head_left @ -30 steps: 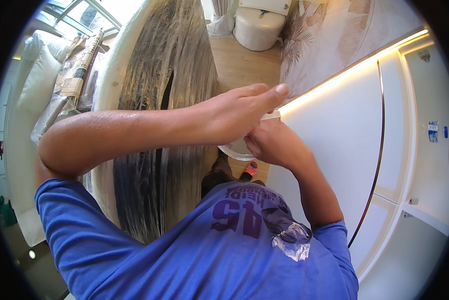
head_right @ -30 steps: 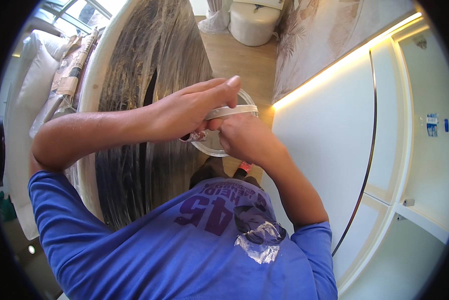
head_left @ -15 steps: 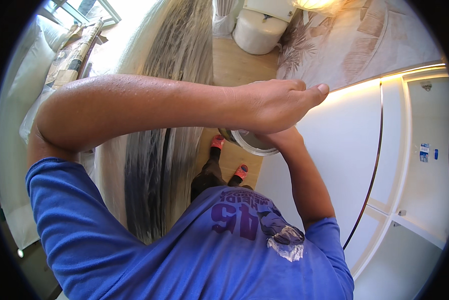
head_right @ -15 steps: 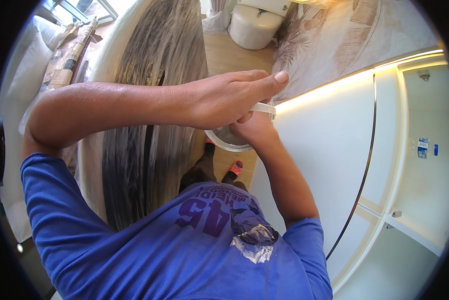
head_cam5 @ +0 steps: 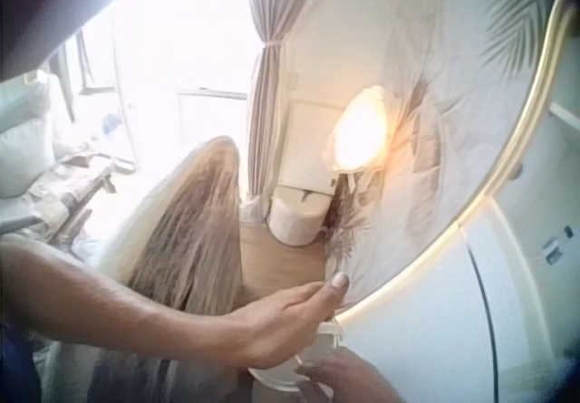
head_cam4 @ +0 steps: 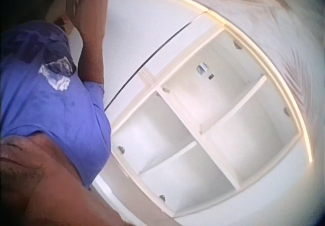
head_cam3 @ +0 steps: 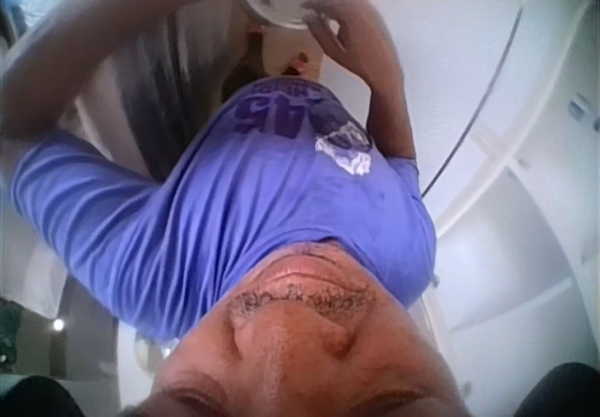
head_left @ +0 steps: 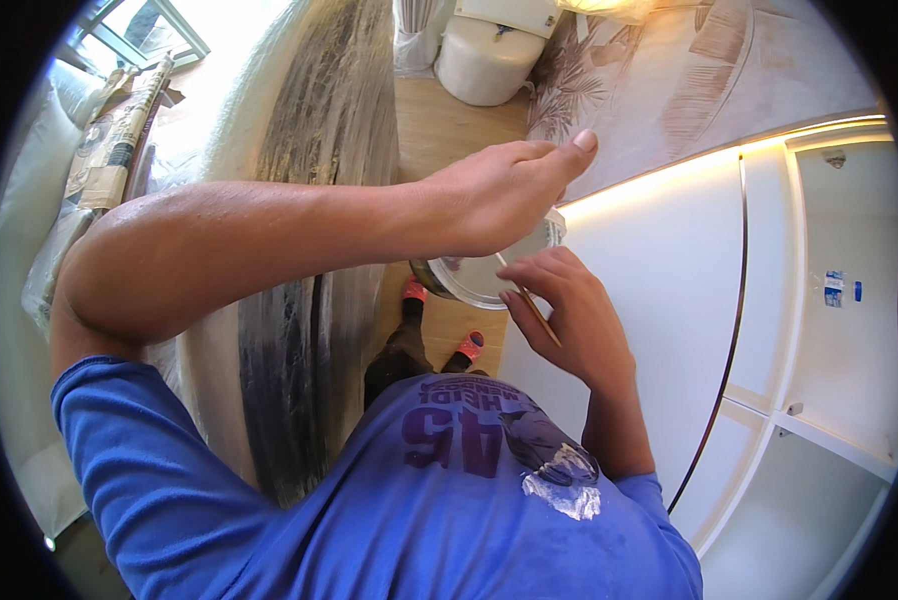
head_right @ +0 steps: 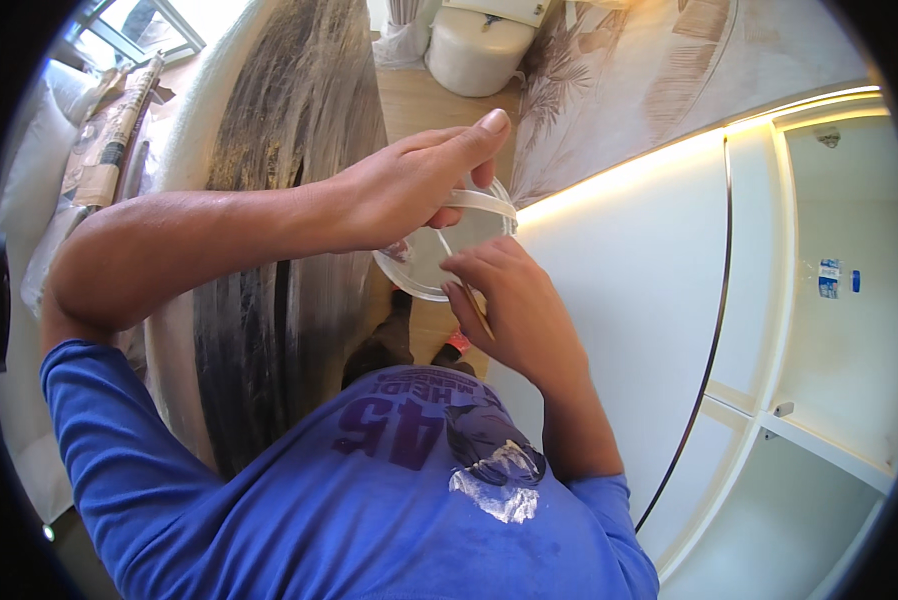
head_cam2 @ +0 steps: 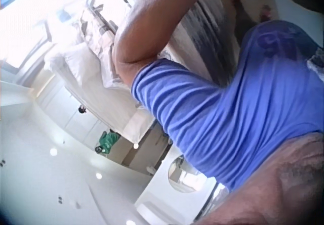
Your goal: The person applies a liquid from a container onto the edges and corners of a white cabinet using a brush.
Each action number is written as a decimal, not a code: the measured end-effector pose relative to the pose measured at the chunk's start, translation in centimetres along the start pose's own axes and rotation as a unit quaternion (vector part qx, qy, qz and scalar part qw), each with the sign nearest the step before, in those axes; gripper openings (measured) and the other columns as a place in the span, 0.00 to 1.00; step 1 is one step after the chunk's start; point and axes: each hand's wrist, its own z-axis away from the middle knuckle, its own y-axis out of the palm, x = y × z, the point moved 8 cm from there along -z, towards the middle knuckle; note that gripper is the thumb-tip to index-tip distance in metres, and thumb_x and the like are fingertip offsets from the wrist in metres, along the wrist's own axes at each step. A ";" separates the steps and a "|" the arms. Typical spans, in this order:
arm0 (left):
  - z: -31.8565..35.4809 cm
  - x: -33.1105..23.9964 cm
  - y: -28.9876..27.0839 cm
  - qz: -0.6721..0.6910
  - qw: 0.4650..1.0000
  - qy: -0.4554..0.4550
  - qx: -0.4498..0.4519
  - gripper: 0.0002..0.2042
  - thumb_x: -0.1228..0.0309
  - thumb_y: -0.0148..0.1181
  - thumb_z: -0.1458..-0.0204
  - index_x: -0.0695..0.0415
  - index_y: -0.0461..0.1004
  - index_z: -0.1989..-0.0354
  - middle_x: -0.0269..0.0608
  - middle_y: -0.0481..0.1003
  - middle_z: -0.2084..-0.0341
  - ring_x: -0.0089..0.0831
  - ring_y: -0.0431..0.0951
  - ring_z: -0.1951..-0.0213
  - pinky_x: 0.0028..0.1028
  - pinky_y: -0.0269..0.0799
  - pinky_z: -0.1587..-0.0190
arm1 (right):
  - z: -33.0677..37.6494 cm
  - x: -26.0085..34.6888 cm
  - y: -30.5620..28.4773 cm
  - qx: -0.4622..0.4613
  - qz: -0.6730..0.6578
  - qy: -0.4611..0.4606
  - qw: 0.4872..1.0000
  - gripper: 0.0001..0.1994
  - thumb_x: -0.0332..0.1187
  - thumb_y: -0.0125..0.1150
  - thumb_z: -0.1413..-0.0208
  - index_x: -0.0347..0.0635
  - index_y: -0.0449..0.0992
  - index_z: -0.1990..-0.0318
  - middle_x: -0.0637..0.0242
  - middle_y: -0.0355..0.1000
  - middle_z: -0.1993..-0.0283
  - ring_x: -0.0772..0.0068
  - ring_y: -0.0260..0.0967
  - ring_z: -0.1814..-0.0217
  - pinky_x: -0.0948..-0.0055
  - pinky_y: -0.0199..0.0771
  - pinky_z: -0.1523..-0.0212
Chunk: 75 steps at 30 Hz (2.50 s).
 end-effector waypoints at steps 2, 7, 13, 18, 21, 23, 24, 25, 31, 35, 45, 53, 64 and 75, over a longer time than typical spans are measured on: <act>0.3 -0.5 0.1 0.015 0.999 -0.036 0.000 0.37 0.29 0.29 0.35 0.53 0.70 0.56 0.31 0.63 0.78 0.19 0.64 0.73 0.27 0.63 0.73 | 1.6 -0.1 -1.5 -0.032 -0.012 0.006 0.999 0.08 0.23 0.65 0.46 0.35 0.82 0.58 0.55 0.79 0.60 0.52 0.74 0.55 0.58 0.76 0.52; -1.2 -0.9 -0.1 -0.007 0.998 0.046 -0.038 0.35 0.31 0.29 0.33 0.54 0.70 0.59 0.30 0.62 0.78 0.19 0.62 0.73 0.25 0.60 0.70 | 4.0 -0.9 -2.3 -0.080 -0.009 0.010 0.997 0.10 0.19 0.65 0.48 0.36 0.82 0.57 0.58 0.80 0.60 0.54 0.76 0.56 0.61 0.77 0.53; -1.7 -0.6 -0.4 0.008 0.998 0.050 -0.042 0.34 0.33 0.31 0.32 0.54 0.70 0.59 0.29 0.62 0.79 0.18 0.60 0.74 0.24 0.59 0.68 | 4.8 -1.1 -2.9 -0.057 0.006 0.005 0.998 0.11 0.19 0.66 0.49 0.36 0.82 0.58 0.58 0.79 0.59 0.55 0.76 0.54 0.62 0.78 0.53; -1.3 -0.7 -0.8 0.027 0.998 0.022 -0.050 0.32 0.34 0.33 0.32 0.53 0.69 0.59 0.28 0.62 0.79 0.18 0.59 0.75 0.25 0.58 0.71 | 5.1 -0.5 -4.3 -0.051 -0.016 0.039 0.998 0.11 0.16 0.65 0.52 0.37 0.84 0.60 0.59 0.80 0.60 0.58 0.77 0.56 0.64 0.78 0.55; -1.3 -0.6 -0.5 0.072 0.996 0.014 -0.048 0.31 0.34 0.35 0.32 0.53 0.68 0.58 0.27 0.62 0.79 0.17 0.59 0.76 0.25 0.57 0.75 | 5.0 -1.0 -5.0 -0.078 -0.056 0.050 0.994 0.12 0.15 0.65 0.53 0.37 0.84 0.61 0.59 0.80 0.60 0.59 0.79 0.57 0.66 0.79 0.57; -1.9 -0.8 -0.2 0.114 0.993 0.004 -0.021 0.30 0.34 0.36 0.32 0.52 0.68 0.57 0.27 0.61 0.79 0.17 0.59 0.76 0.24 0.57 0.77 | 5.3 -1.8 -5.5 -0.104 -0.086 0.068 0.989 0.12 0.16 0.64 0.52 0.37 0.84 0.59 0.58 0.81 0.61 0.59 0.79 0.58 0.66 0.79 0.57; -2.4 -0.3 -0.2 0.142 0.988 -0.044 -0.047 0.30 0.34 0.37 0.32 0.51 0.68 0.57 0.26 0.61 0.79 0.17 0.59 0.77 0.24 0.57 0.78 | 5.8 -2.9 -5.3 -0.118 -0.099 0.088 0.984 0.12 0.17 0.64 0.51 0.37 0.84 0.58 0.57 0.81 0.61 0.59 0.80 0.58 0.66 0.79 0.57; -2.3 0.5 -0.4 0.171 0.979 -0.087 -0.070 0.29 0.34 0.37 0.33 0.50 0.68 0.57 0.26 0.60 0.79 0.17 0.58 0.77 0.23 0.57 0.79 | 5.9 -3.5 -5.1 -0.111 -0.118 0.097 0.982 0.12 0.18 0.65 0.50 0.38 0.83 0.57 0.58 0.81 0.61 0.59 0.80 0.58 0.66 0.79 0.57; -1.7 0.7 -0.3 0.162 0.985 -0.050 -0.031 0.30 0.34 0.34 0.32 0.51 0.66 0.57 0.28 0.60 0.83 0.16 0.55 0.82 0.21 0.52 0.81 | 7.8 -4.5 -5.8 -0.072 -0.235 0.141 0.959 0.09 0.27 0.65 0.43 0.39 0.83 0.55 0.57 0.81 0.60 0.58 0.79 0.59 0.64 0.78 0.56; -1.8 0.9 0.0 0.155 0.986 -0.036 -0.049 0.31 0.32 0.34 0.34 0.50 0.64 0.59 0.27 0.59 0.86 0.15 0.53 0.86 0.19 0.53 0.84 | 8.6 -5.7 -4.9 -0.091 -0.264 0.144 0.949 0.07 0.25 0.66 0.44 0.38 0.82 0.58 0.62 0.80 0.63 0.69 0.78 0.63 0.70 0.77 0.59; -1.4 0.4 -0.6 0.168 0.984 -0.013 -0.065 0.29 0.34 0.33 0.32 0.50 0.64 0.61 0.28 0.62 0.86 0.14 0.54 0.84 0.18 0.46 0.80 | 9.5 -8.6 -3.3 -0.067 -0.376 0.225 0.896 0.05 0.24 0.66 0.39 0.38 0.80 0.57 0.67 0.81 0.60 0.80 0.78 0.58 0.76 0.78 0.58; -1.6 1.0 -0.8 0.225 0.971 0.003 -0.076 0.28 0.36 0.36 0.31 0.50 0.63 0.63 0.28 0.63 0.84 0.13 0.52 0.84 0.18 0.46 0.80 | 14.9 -8.4 -14.2 -0.199 -0.407 0.161 0.877 0.06 0.20 0.62 0.40 0.36 0.78 0.56 0.60 0.80 0.59 0.75 0.78 0.55 0.74 0.80 0.56; -1.8 2.0 -0.6 0.241 0.967 -0.022 -0.077 0.28 0.37 0.38 0.31 0.51 0.65 0.66 0.29 0.61 0.85 0.14 0.54 0.86 0.18 0.51 0.83 | 14.2 -5.6 -34.4 -0.351 0.105 0.201 0.908 0.06 0.20 0.65 0.41 0.32 0.81 0.57 0.62 0.82 0.60 0.74 0.80 0.55 0.75 0.80 0.51; -3.0 3.8 -1.0 0.215 0.973 -0.034 -0.072 0.28 0.39 0.36 0.30 0.51 0.66 0.67 0.29 0.62 0.89 0.14 0.55 0.88 0.18 0.50 0.84 | 8.9 -8.5 -36.9 -0.183 0.334 0.295 0.877 0.08 0.31 0.62 0.44 0.38 0.81 0.61 0.66 0.81 0.68 0.75 0.77 0.64 0.74 0.76 0.59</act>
